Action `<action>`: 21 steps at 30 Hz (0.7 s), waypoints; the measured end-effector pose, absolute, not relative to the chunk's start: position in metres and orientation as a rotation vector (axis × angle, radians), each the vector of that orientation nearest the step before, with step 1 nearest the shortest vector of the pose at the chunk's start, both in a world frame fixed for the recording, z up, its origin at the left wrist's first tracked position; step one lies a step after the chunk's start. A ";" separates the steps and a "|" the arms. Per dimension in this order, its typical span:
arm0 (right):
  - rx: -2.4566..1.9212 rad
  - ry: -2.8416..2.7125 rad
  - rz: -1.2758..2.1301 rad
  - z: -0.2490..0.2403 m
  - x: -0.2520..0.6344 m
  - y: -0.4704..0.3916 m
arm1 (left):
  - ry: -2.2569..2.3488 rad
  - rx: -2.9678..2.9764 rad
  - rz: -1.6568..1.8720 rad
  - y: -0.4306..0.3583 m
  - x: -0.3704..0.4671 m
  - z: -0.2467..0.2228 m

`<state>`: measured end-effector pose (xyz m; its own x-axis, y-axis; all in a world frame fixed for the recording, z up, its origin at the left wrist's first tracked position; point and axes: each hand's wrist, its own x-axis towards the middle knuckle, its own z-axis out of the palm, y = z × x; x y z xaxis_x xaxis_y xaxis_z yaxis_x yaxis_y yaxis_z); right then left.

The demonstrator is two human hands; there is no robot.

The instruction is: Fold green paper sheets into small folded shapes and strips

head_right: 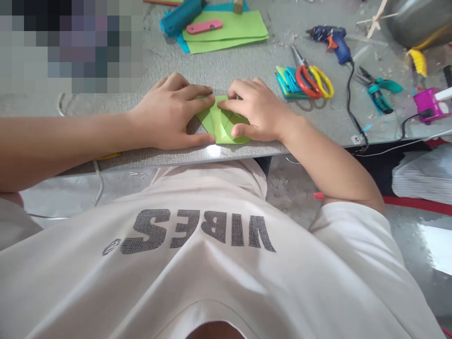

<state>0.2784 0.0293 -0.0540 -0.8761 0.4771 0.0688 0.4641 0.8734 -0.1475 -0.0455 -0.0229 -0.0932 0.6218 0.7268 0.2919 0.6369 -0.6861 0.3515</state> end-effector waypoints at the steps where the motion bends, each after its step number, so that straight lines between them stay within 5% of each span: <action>1: -0.732 -2.927 0.193 -0.056 0.278 0.029 | 1.123 2.625 0.600 -0.023 -0.046 -0.091; 9: -0.647 -2.849 0.245 -0.068 0.277 0.034 | 1.035 2.628 0.762 -0.023 -0.045 -0.092; 21: -0.696 -2.850 0.309 -0.064 0.274 0.036 | 0.764 2.695 0.555 -0.015 -0.058 -0.074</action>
<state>0.2736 0.0364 -0.0640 -0.8714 0.4716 0.1353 0.4317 0.8680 -0.2455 -0.0579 -0.0153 -0.0743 0.7858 0.5496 0.2836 0.4401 -0.8191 0.3680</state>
